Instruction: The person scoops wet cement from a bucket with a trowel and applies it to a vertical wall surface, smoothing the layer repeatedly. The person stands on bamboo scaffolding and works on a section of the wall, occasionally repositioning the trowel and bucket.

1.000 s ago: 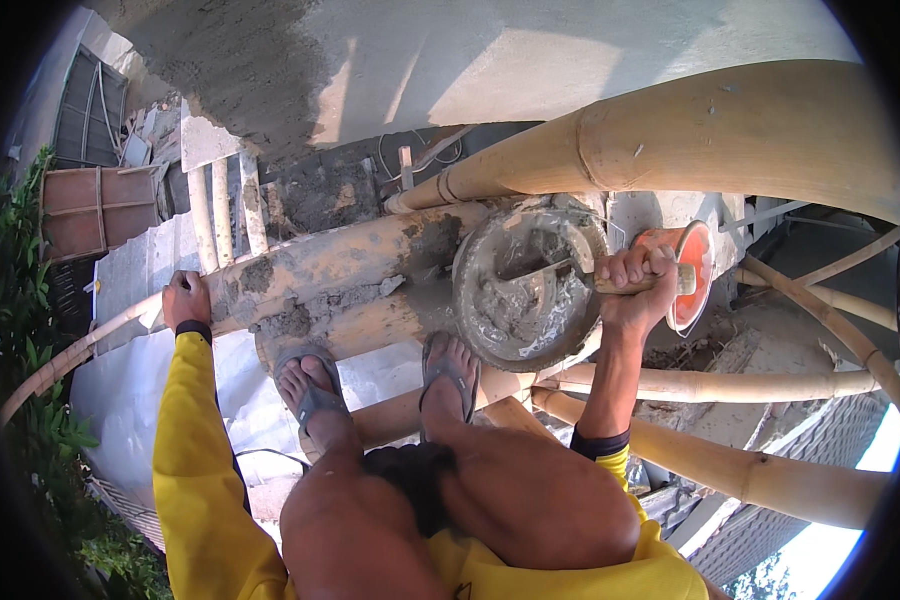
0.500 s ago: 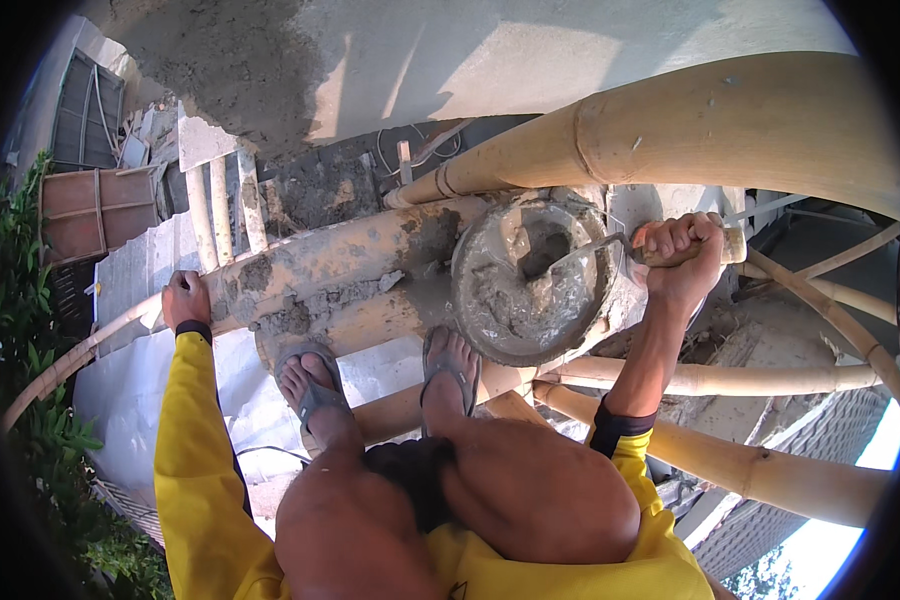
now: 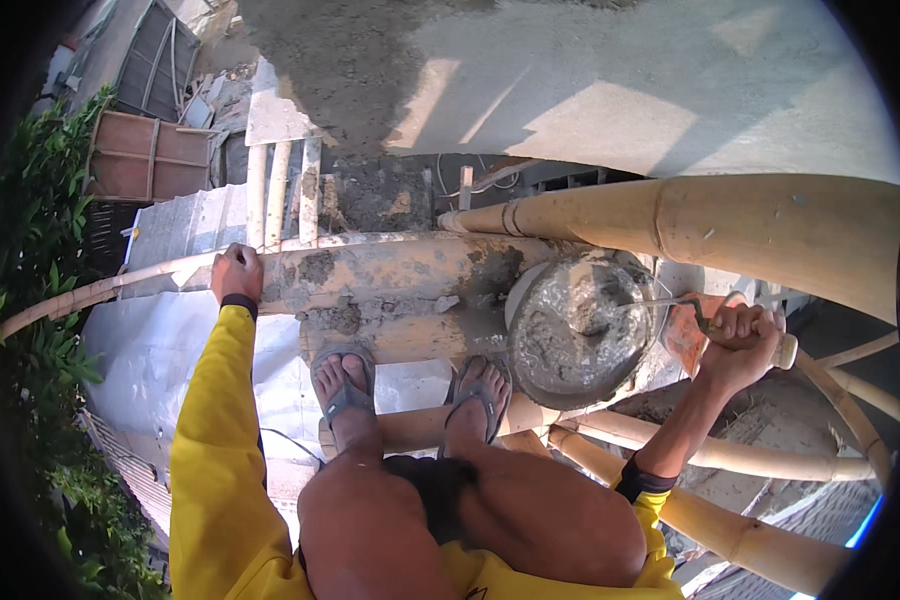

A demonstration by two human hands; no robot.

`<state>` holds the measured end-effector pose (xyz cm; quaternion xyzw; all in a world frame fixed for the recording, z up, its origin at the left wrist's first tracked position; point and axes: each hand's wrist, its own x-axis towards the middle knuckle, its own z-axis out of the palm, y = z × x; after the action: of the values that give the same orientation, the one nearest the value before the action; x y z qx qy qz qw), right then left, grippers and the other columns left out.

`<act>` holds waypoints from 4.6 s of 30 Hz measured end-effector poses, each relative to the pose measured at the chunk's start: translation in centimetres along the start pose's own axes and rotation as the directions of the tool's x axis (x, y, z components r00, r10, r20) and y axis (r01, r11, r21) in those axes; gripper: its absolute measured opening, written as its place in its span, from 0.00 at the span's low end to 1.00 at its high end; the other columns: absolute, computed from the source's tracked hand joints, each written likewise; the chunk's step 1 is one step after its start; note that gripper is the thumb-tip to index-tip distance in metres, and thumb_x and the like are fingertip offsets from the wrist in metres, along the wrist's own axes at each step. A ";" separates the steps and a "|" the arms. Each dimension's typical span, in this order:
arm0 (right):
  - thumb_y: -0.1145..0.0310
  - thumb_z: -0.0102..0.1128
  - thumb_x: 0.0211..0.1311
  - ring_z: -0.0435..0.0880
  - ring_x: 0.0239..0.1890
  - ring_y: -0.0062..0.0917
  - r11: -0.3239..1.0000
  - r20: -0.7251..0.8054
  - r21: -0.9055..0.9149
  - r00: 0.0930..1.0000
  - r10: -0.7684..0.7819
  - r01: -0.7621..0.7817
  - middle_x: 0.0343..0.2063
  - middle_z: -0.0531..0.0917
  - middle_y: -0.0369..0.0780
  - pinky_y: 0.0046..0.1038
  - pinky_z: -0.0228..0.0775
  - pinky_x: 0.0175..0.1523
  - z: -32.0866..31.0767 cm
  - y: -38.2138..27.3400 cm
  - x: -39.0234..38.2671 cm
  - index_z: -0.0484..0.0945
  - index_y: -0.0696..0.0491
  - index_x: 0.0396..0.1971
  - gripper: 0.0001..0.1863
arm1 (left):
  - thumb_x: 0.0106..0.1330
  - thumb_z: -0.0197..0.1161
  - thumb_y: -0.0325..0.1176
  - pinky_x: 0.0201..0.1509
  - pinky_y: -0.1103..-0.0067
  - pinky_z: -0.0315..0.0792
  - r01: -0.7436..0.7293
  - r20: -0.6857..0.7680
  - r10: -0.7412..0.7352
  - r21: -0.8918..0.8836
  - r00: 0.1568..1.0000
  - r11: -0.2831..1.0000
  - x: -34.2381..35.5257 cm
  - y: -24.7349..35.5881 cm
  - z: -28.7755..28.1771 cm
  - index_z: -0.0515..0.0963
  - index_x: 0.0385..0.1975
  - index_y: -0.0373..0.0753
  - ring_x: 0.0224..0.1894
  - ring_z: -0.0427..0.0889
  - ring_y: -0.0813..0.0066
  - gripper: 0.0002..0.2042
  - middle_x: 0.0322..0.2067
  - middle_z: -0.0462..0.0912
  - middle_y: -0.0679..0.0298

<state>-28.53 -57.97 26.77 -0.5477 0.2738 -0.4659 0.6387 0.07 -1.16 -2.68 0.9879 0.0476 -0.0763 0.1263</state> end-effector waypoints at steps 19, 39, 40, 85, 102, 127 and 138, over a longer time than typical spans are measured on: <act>0.63 0.54 0.74 0.61 0.16 0.15 0.959 -0.079 0.002 0.956 0.284 -0.285 0.19 0.65 0.29 0.22 0.58 0.21 0.5 6.9 -6.6 0.70 0.47 0.37 0.06 | 0.65 0.57 0.41 0.51 0.57 0.76 0.090 -0.004 -0.091 -0.142 0.996 0.986 -1.0 1.7 -2.5 0.85 0.33 0.39 0.44 0.81 0.46 0.13 0.35 0.84 0.45; 0.66 0.53 0.68 0.65 0.21 0.23 0.996 -0.288 0.060 0.957 -0.045 0.065 0.19 0.64 0.33 0.32 0.66 0.33 2.3 -0.6 -4.0 0.63 0.47 0.25 0.12 | 0.68 0.54 0.43 0.49 0.62 0.76 -0.027 0.091 0.027 -0.003 0.995 1.000 0.9 -0.6 0.0 0.85 0.38 0.36 0.43 0.86 0.46 0.17 0.37 0.87 0.45; 0.66 0.53 0.68 0.65 0.22 0.23 0.988 -0.361 0.079 0.928 -0.094 0.131 0.19 0.64 0.33 0.33 0.66 0.35 2.8 0.8 -4.2 0.63 0.47 0.25 0.12 | 0.68 0.54 0.43 0.49 0.62 0.76 -0.045 0.082 0.044 0.003 0.996 0.999 0.9 -0.5 0.2 0.85 0.38 0.36 0.42 0.86 0.46 0.17 0.37 0.87 0.45; 0.69 0.57 0.70 0.66 0.20 0.24 0.990 0.407 0.123 0.913 0.014 -0.070 0.16 0.67 0.35 0.31 0.64 0.30 7.8 5.8 -8.1 0.65 0.50 0.26 0.12 | 0.69 0.50 0.48 0.49 0.55 0.76 -0.002 0.074 0.002 -0.007 0.997 1.000 1.4 -1.7 0.9 0.86 0.39 0.42 0.43 0.84 0.40 0.20 0.37 0.86 0.44; 0.64 0.50 0.76 0.63 0.17 0.20 0.988 0.341 -0.069 0.927 0.154 -0.139 0.18 0.63 0.33 0.29 0.64 0.27 4.9 -4.1 -5.3 0.63 0.47 0.29 0.12 | 0.70 0.51 0.48 0.46 0.55 0.76 -0.052 0.050 0.054 -0.039 0.997 0.998 1.6 -2.4 1.5 0.85 0.38 0.40 0.41 0.84 0.39 0.20 0.36 0.86 0.43; 0.68 0.55 0.69 0.62 0.15 0.20 0.973 0.312 -0.173 0.929 0.199 -0.150 0.14 0.62 0.33 0.27 0.62 0.24 5.3 -1.2 -2.1 0.61 0.48 0.26 0.14 | 0.70 0.50 0.47 0.46 0.56 0.76 -0.068 0.026 0.069 -0.047 0.997 0.997 1.5 -2.5 1.5 0.85 0.38 0.39 0.41 0.84 0.39 0.20 0.35 0.86 0.43; 0.72 0.55 0.69 0.65 0.18 0.21 0.994 0.044 -0.003 0.993 0.111 -0.111 0.17 0.66 0.33 0.29 0.64 0.26 3.2 2.5 -5.9 0.66 0.48 0.30 0.08 | 0.70 0.50 0.47 0.46 0.56 0.76 -0.063 0.034 0.064 -0.040 0.997 0.997 1.6 -2.4 1.4 0.85 0.37 0.39 0.40 0.84 0.39 0.20 0.35 0.86 0.43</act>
<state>-27.50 -51.31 24.27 -0.5421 0.2898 -0.4175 0.6692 1.19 0.90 -4.82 0.9848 0.0155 -0.0885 0.1488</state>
